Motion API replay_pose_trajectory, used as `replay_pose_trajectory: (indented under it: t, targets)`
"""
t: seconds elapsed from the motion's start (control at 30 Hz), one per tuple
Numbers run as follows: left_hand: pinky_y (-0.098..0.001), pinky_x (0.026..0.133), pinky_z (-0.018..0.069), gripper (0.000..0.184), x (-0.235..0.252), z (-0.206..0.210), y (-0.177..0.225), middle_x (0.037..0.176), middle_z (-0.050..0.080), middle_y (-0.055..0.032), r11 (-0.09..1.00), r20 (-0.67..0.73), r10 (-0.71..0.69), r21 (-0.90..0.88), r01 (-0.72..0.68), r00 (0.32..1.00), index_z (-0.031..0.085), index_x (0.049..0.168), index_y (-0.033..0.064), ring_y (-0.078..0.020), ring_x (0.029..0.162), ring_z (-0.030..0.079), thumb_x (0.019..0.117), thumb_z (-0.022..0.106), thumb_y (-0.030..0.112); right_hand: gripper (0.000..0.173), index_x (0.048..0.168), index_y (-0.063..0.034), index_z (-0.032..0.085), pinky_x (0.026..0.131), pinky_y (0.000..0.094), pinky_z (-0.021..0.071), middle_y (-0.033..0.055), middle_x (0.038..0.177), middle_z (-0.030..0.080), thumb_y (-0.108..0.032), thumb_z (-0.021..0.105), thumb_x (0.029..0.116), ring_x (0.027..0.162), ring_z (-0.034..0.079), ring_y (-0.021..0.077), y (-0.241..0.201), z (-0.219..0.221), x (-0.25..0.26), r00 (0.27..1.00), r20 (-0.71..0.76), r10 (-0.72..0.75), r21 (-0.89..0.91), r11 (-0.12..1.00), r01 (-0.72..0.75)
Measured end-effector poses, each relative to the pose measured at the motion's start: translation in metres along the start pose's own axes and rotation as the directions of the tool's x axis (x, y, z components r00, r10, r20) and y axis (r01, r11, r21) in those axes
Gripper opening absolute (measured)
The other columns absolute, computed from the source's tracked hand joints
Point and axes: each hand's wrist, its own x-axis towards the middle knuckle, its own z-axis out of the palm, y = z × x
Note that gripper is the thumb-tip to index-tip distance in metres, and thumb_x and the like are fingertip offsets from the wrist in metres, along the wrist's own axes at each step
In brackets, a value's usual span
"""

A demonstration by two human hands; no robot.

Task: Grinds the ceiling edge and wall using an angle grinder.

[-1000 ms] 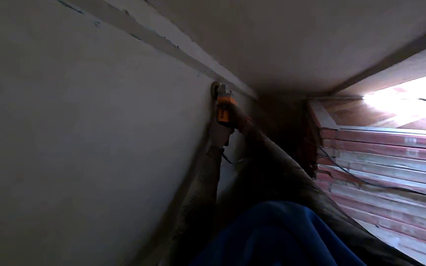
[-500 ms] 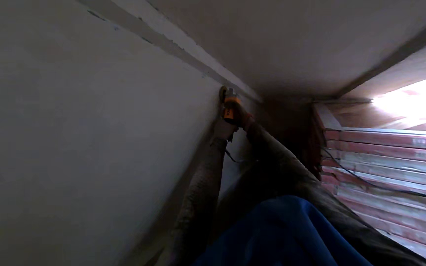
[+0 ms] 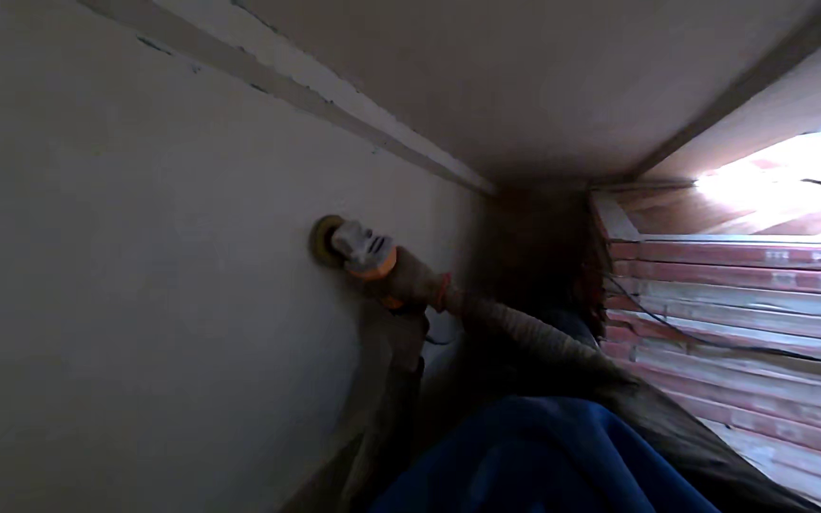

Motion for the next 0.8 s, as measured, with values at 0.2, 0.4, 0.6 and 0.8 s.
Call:
replay_pose_trajectory:
  t: [0.2,0.4,0.6,0.8]
  targets:
    - [-0.0379,0.054,0.0618,0.068,0.035,0.007,-0.020,0.093,0.069,-0.0129,0.987,0.088,-0.073,0.153,0.059,0.993,0.050,0.136,0.0041,-0.0199,0.063,0.069,0.0797,0.087,0.016,0.038,0.115,-0.0043,0.066,0.076,0.0336,0.0615,0.0062,0.093,0.072,-0.019,0.083,0.0842,0.082,0.071,0.0145,0.040,-0.006,0.014,0.968,-0.150,0.199,0.308,0.940,-0.146]
    - [-0.0430,0.063,0.0605,0.073,0.116,0.046,-0.009,0.097,0.070,-0.0153,0.950,0.230,-0.093,0.312,0.018,0.969,0.051,0.138,0.0048,-0.0247,0.073,0.070,0.0758,0.087,0.020,0.035,0.117,-0.0125,0.065,0.059,0.0316,0.0540,0.0039,0.091,0.066,-0.041,0.064,0.0973,0.070,0.062,0.0129,0.070,-0.058,0.043,0.910,-0.223,0.349,0.437,0.870,-0.227]
    - [-0.0478,0.075,0.0603,0.075,0.112,0.043,0.004,0.104,0.069,-0.0175,0.948,0.146,-0.083,0.316,0.032,0.986,0.052,0.137,0.0032,-0.0279,0.085,0.070,0.0745,0.089,0.021,0.032,0.117,-0.0113,0.065,0.059,0.0324,0.0552,0.0052,0.089,0.067,-0.035,0.066,0.0957,0.069,0.064,0.0142,0.028,-0.056,0.038,0.917,-0.245,0.315,0.451,0.874,-0.180]
    - [-0.0425,0.057,0.0614,0.078,0.089,0.033,-0.024,0.096,0.068,-0.0164,0.983,0.159,-0.066,0.179,0.037,0.985,0.048,0.136,0.0026,-0.0241,0.066,0.069,0.0711,0.089,0.012,0.037,0.118,-0.0053,0.064,0.069,0.0363,0.0605,0.0097,0.092,0.071,-0.025,0.077,0.0890,0.077,0.070,0.0186,0.075,-0.035,0.049,0.929,-0.211,0.303,0.495,0.853,-0.166]
